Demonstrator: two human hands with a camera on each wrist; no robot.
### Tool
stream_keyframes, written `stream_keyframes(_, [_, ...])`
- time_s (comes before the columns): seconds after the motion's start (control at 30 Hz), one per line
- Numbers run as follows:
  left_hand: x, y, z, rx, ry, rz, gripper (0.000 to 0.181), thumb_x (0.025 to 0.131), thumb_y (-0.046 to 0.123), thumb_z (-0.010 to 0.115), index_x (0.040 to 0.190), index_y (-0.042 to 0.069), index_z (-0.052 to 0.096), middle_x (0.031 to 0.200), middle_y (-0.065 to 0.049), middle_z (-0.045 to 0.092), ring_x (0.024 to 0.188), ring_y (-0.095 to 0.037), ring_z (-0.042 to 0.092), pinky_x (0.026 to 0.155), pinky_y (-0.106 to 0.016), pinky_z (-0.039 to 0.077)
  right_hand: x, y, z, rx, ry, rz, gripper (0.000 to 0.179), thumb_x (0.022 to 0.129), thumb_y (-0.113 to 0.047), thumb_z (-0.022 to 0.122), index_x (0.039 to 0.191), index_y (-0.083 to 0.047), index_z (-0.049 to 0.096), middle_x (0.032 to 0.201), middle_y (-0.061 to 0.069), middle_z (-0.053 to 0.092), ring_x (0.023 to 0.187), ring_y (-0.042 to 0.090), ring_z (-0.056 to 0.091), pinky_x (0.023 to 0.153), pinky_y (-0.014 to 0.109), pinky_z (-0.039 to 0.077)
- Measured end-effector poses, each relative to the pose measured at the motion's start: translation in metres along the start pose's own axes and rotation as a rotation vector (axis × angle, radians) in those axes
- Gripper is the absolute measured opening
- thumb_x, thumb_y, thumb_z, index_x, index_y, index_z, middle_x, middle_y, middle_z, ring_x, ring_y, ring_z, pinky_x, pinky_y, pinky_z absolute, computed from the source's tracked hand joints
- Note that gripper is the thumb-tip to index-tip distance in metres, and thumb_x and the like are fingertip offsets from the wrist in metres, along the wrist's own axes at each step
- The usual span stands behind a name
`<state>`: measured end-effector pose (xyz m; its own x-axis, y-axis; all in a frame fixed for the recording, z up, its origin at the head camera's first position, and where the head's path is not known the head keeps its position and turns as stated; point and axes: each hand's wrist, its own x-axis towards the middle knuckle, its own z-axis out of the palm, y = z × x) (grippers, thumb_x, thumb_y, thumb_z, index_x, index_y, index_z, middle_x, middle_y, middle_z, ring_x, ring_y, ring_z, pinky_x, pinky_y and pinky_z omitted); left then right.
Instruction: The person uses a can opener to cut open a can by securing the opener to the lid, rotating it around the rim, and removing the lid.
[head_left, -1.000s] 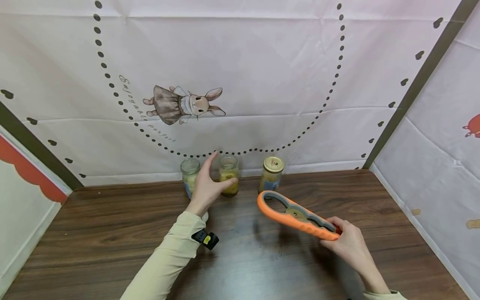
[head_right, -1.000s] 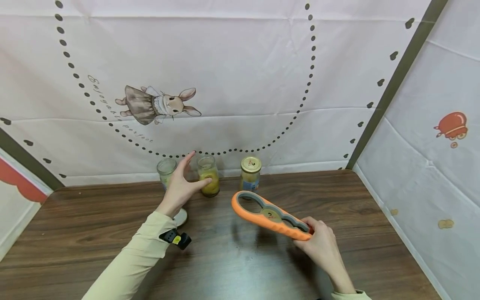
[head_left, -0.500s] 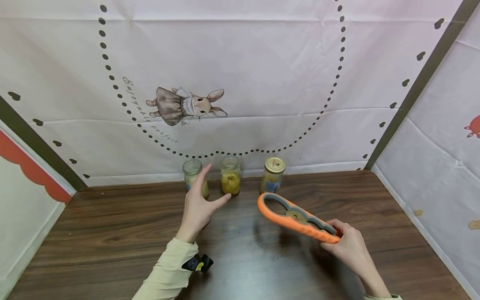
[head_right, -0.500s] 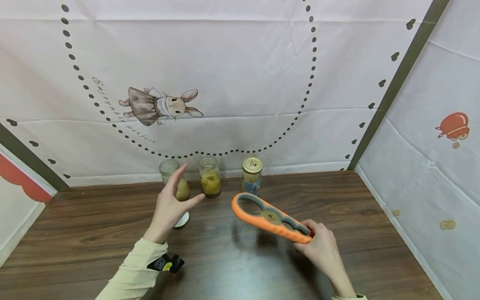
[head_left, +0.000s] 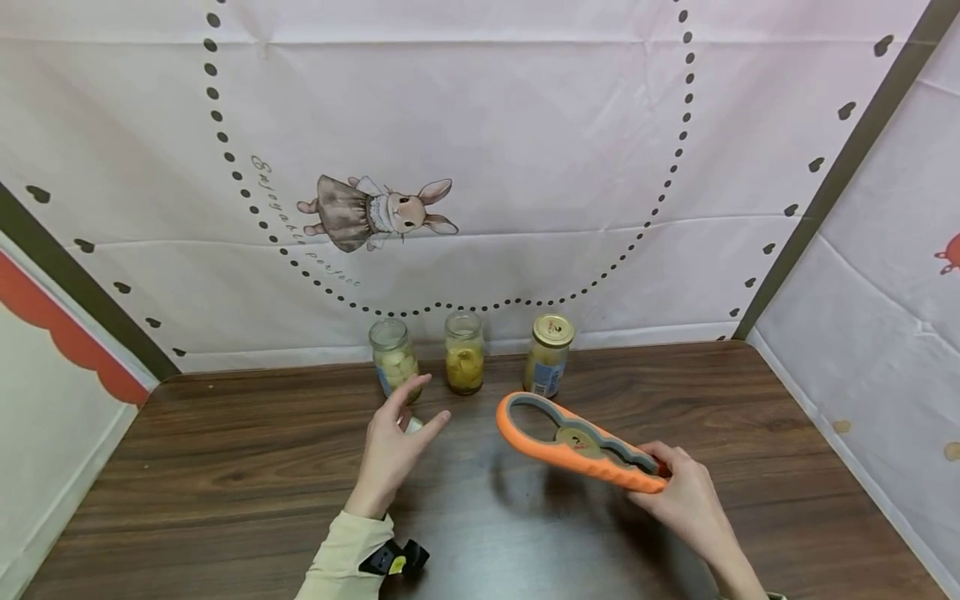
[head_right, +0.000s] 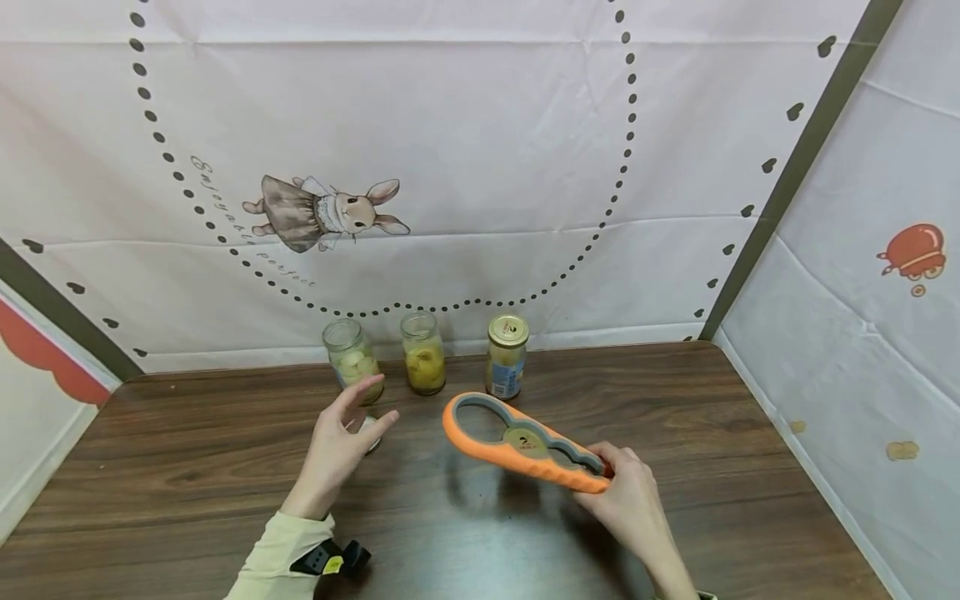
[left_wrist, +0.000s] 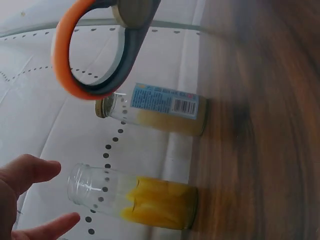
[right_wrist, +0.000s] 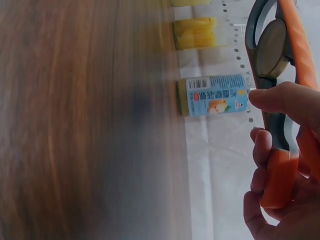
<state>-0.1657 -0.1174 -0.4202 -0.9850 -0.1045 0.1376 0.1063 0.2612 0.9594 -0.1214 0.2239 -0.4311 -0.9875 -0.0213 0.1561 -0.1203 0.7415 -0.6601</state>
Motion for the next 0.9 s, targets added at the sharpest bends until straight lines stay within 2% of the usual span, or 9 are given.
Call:
stream_keyframes(0.17, [-0.007, -0.005, 0.009, -0.030, -0.030, 0.006, 0.039, 0.087, 0.004, 0.071, 0.124, 0.004, 0.062, 0.145, -0.015, 0.044, 0.136, -0.031, 0.035, 0.106, -0.053, 0.032, 0.000, -0.004, 0.005, 0.003, 0.054, -0.076, 0.044, 0.056, 0.003, 0.086, 0.095, -0.008, 0.070, 0.079, 0.000, 0.059, 0.070, 0.014, 0.050, 0.060, 0.030, 0.042])
stream_keyframes(0.33, [-0.011, -0.012, 0.020, -0.095, -0.060, 0.014, 0.030, 0.089, 0.000, 0.066, 0.119, -0.002, 0.064, 0.142, -0.021, 0.045, 0.134, -0.035, 0.037, 0.104, -0.054, 0.034, 0.000, -0.010, 0.008, 0.022, 0.050, -0.080, 0.043, 0.057, 0.004, 0.086, 0.095, -0.009, 0.071, 0.079, 0.000, 0.057, 0.068, 0.013, 0.049, 0.059, 0.029, 0.042])
stream_keyframes(0.47, [-0.014, -0.016, 0.028, -0.146, -0.090, -0.024, 0.028, 0.090, 0.001, 0.063, 0.118, -0.003, 0.064, 0.141, -0.023, 0.046, 0.134, -0.034, 0.038, 0.105, -0.050, 0.034, 0.001, -0.016, 0.011, 0.040, 0.030, -0.080, 0.042, 0.059, 0.003, 0.086, 0.096, -0.007, 0.071, 0.079, 0.001, 0.057, 0.068, 0.014, 0.048, 0.059, 0.030, 0.042])
stream_keyframes(0.6, [-0.017, -0.018, 0.038, -0.177, -0.136, -0.024, 0.027, 0.092, 0.000, 0.061, 0.119, -0.006, 0.063, 0.132, -0.024, 0.054, 0.127, -0.034, 0.047, 0.104, -0.044, 0.038, 0.005, -0.020, 0.016, 0.046, 0.033, -0.097, 0.041, 0.060, 0.002, 0.086, 0.096, -0.008, 0.071, 0.078, 0.000, 0.056, 0.068, 0.013, 0.048, 0.059, 0.029, 0.042])
stream_keyframes(0.77, [-0.022, -0.019, 0.051, -0.199, -0.206, -0.020, 0.024, 0.094, -0.001, 0.058, 0.116, -0.007, 0.063, 0.120, -0.020, 0.062, 0.116, -0.033, 0.056, 0.097, -0.041, 0.044, 0.009, -0.023, 0.021, 0.056, 0.034, -0.111, 0.042, 0.057, 0.003, 0.085, 0.095, -0.008, 0.071, 0.078, -0.002, 0.056, 0.068, 0.013, 0.047, 0.059, 0.028, 0.042])
stream_keyframes(0.9, [-0.025, -0.018, 0.058, -0.205, -0.228, -0.039, 0.025, 0.095, 0.006, 0.059, 0.117, -0.005, 0.063, 0.118, -0.019, 0.063, 0.110, -0.030, 0.057, 0.088, -0.037, 0.045, 0.009, -0.025, 0.024, 0.065, 0.025, -0.104, 0.043, 0.056, 0.003, 0.086, 0.095, -0.010, 0.071, 0.078, -0.002, 0.057, 0.069, 0.012, 0.048, 0.059, 0.028, 0.042])
